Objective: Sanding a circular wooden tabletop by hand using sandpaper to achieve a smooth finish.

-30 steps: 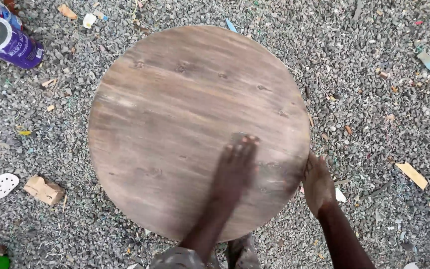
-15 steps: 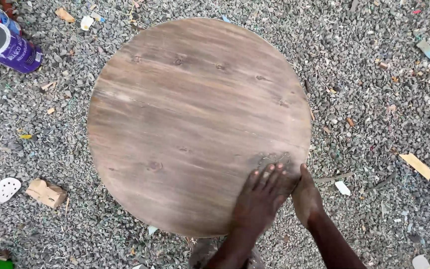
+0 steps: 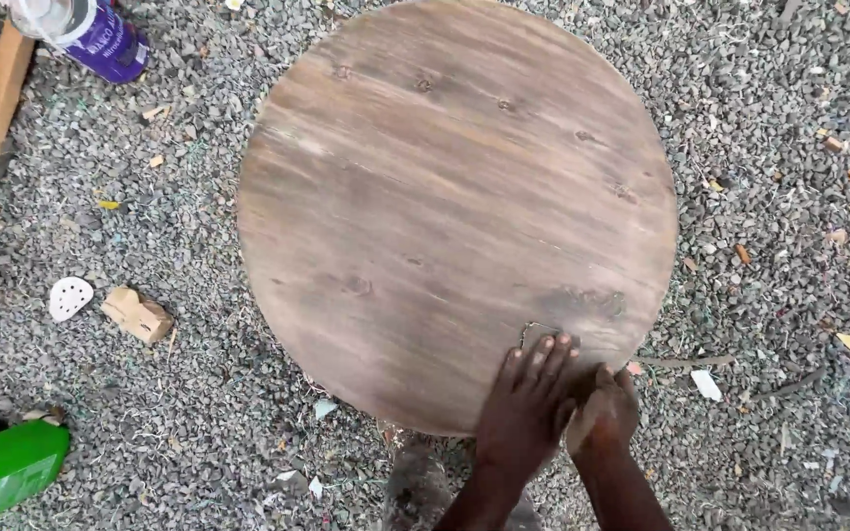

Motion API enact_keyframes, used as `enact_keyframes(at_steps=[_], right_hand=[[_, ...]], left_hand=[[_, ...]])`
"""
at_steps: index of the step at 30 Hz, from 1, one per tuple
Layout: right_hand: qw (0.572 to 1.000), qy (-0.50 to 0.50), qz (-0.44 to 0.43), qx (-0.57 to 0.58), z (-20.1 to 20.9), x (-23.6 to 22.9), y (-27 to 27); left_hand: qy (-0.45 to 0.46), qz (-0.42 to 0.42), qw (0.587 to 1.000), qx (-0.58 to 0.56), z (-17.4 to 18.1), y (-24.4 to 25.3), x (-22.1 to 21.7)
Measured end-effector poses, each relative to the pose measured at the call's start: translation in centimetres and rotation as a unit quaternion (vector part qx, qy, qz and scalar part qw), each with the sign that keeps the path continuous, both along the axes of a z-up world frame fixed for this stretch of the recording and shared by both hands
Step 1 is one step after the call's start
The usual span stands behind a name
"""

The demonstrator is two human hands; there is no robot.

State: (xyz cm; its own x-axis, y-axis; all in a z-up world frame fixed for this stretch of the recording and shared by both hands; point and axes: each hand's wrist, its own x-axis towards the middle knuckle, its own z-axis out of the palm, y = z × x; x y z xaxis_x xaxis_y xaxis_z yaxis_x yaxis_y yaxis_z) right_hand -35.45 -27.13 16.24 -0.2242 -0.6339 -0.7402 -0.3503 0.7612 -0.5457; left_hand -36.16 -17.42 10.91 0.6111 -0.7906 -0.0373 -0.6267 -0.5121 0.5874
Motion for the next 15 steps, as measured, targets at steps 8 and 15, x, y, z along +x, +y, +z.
enact_keyframes(at_steps=[8,15], right_hand=[[0.893,-0.086,0.275,-0.345,-7.7,-3.8,0.1],[0.992,-0.002,0.112,-0.063,-1.7,-0.4,-0.6]], left_hand=[[-0.088,0.316,0.931,0.162,-1.8,17.1,14.1],[-0.156,0.064,0.978,0.12,-0.6,4.1,-3.8]])
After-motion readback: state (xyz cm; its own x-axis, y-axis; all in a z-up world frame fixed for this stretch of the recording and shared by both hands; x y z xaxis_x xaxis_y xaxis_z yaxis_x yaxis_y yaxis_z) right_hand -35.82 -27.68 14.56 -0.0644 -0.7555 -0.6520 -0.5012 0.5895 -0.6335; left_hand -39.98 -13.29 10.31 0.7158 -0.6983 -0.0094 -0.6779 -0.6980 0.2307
